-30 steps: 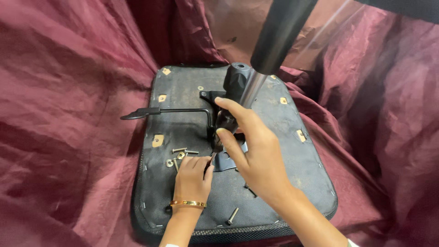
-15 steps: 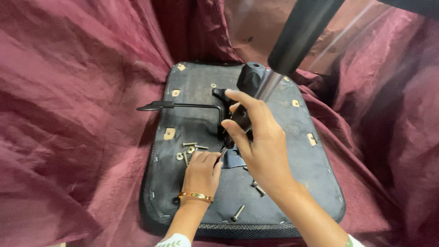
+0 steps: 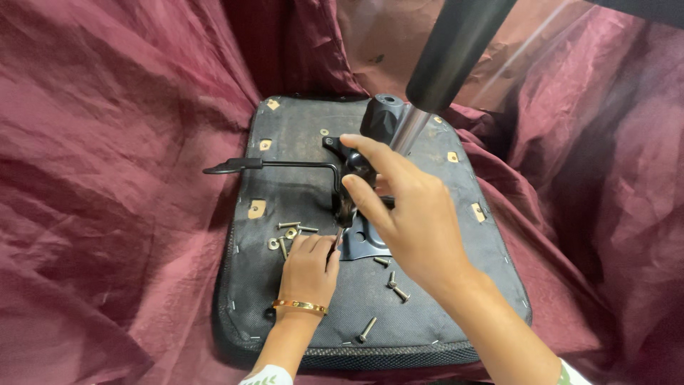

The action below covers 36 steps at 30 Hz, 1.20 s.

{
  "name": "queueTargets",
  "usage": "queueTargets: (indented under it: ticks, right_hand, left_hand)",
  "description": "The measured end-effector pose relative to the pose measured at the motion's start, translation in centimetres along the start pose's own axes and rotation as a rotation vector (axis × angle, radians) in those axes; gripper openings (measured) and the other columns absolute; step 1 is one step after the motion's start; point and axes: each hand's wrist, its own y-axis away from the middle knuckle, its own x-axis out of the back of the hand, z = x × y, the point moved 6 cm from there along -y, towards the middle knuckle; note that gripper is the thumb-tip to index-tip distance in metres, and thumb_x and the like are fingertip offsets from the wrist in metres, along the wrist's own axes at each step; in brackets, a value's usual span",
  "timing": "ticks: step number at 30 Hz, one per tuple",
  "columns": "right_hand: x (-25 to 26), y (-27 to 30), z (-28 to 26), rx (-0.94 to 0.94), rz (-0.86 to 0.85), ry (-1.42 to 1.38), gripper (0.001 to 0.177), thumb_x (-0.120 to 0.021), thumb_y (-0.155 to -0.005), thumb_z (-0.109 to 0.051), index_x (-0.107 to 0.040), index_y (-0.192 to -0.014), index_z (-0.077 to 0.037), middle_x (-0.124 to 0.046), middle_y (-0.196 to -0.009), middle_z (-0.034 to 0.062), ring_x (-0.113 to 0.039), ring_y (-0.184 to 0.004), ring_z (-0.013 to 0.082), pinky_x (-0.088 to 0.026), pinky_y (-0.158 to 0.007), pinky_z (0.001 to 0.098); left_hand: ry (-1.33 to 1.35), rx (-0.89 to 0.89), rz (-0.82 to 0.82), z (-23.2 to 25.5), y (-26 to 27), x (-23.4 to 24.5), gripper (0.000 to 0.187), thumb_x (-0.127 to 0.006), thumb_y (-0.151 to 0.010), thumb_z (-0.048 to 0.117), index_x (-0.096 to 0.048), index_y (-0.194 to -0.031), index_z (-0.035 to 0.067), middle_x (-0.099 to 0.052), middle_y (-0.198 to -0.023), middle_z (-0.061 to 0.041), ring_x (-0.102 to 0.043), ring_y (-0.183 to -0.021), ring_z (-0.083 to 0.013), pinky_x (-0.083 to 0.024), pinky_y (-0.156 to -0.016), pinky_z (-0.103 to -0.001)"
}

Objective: The person attaches a metal base to the underside of an office chair seat using a screwdriver. They insert screws and tighten them to secure the base to the seat.

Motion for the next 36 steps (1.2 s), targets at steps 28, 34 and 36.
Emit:
queueTargets:
  ticks: [28,34,36]
  right_hand:
    - [0.5,0.5,1.2,-0.019,0.062,-0.037,0.045,-0.082,-0.086,-0.02,-0.066,-0.127,-0.009,-0.068,-0.103,0.0067,-0.068,-0.083,0.0121,-0.061,-0.066,0.0254]
    - [2.2,1.6,3.7,-0.155,0.183,-0.074,0.039,-0.084,-0.085,-0.022,-0.065,-0.116,-0.008,-0.07,-0.097,0.0021,-0.07,-0.081,0.0083,-0.058,-0.063,0.0242]
    - [3.9,3.1,6.1,-0.238,0.284,-0.169,0.035,-0.079,-0.092,-0.019,-0.062,-0.12,-0.008,-0.069,-0.1,0.001,-0.069,-0.085,0.0078,-0.057,-0.066,0.0238]
  left_hand:
    - [0.003,-0.021,-0.002,0.5,-0.2,0.3,0.021,-0.069,-0.086,0.01,-0.069,-0.106,0.004,-0.07,-0.098,-0.011,-0.063,-0.1,-0.0316,-0.053,-0.087,-0.044]
    - [0.012,-0.036,0.01,0.6,-0.3,0.4,0.022,-0.069,-0.084,0.009,-0.069,-0.106,0.004,-0.07,-0.099,-0.011,-0.062,-0.099,-0.0317,-0.052,-0.087,-0.044]
    - [0.035,-0.03,0.01,0.6,-0.1,0.5,0.022,-0.069,-0.084,0.008,-0.07,-0.105,0.005,-0.07,-0.098,-0.01,-0.062,-0.098,-0.031,-0.052,-0.087,-0.043]
